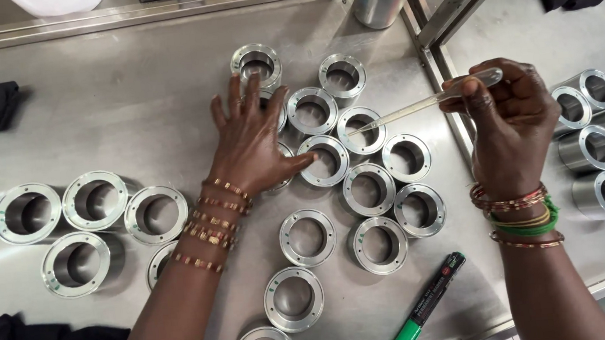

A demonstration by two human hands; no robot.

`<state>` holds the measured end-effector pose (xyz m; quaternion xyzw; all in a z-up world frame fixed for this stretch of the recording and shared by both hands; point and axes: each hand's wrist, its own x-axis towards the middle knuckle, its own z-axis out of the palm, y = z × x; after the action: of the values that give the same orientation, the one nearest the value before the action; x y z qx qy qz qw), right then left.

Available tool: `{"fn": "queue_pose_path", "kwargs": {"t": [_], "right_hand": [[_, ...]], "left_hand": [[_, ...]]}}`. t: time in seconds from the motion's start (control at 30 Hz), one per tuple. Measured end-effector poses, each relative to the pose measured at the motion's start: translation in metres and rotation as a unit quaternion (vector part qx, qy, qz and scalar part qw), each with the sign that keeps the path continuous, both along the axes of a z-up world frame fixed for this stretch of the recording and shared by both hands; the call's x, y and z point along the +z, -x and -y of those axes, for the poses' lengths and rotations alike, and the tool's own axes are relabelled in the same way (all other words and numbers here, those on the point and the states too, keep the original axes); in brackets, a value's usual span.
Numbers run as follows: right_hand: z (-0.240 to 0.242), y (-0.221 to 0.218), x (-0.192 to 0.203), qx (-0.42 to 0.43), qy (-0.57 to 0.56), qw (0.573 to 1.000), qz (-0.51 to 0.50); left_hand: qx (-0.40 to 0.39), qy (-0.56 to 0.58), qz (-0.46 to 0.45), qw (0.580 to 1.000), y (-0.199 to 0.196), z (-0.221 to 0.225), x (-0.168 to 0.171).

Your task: Inspecting metal rings by marking them with a pen and applying a liquid with a dropper.

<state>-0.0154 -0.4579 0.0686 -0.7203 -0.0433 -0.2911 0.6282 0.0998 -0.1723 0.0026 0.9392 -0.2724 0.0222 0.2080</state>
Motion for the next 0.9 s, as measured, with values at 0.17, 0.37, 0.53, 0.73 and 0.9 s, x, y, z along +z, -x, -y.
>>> {"fn": "queue_pose_path", "kwargs": {"t": [0.17, 0.37, 0.53, 0.73, 0.9], "right_hand": [[0.009, 0.002, 0.000, -0.015, -0.009, 1.000, -0.004], [0.012, 0.004, -0.004, -0.016, -0.055, 0.998, 0.000], [0.011, 0.001, -0.002, -0.006, -0.060, 0.998, 0.016], [-0.004, -0.015, 0.005, 0.015, -0.071, 0.997, 0.015], [-0.028, -0.054, 0.008, 0.069, -0.097, 0.993, -0.001]], "left_hand": [[-0.046, -0.049, -0.033, 0.997, -0.020, 0.012, -0.005], [-0.029, -0.052, -0.055, 0.997, -0.016, 0.010, -0.001], [-0.010, -0.020, -0.013, 1.000, -0.004, -0.009, -0.002], [0.005, -0.021, -0.011, 1.000, 0.015, -0.041, -0.001], [0.024, 0.019, 0.017, 0.999, 0.031, -0.072, -0.010]]}}
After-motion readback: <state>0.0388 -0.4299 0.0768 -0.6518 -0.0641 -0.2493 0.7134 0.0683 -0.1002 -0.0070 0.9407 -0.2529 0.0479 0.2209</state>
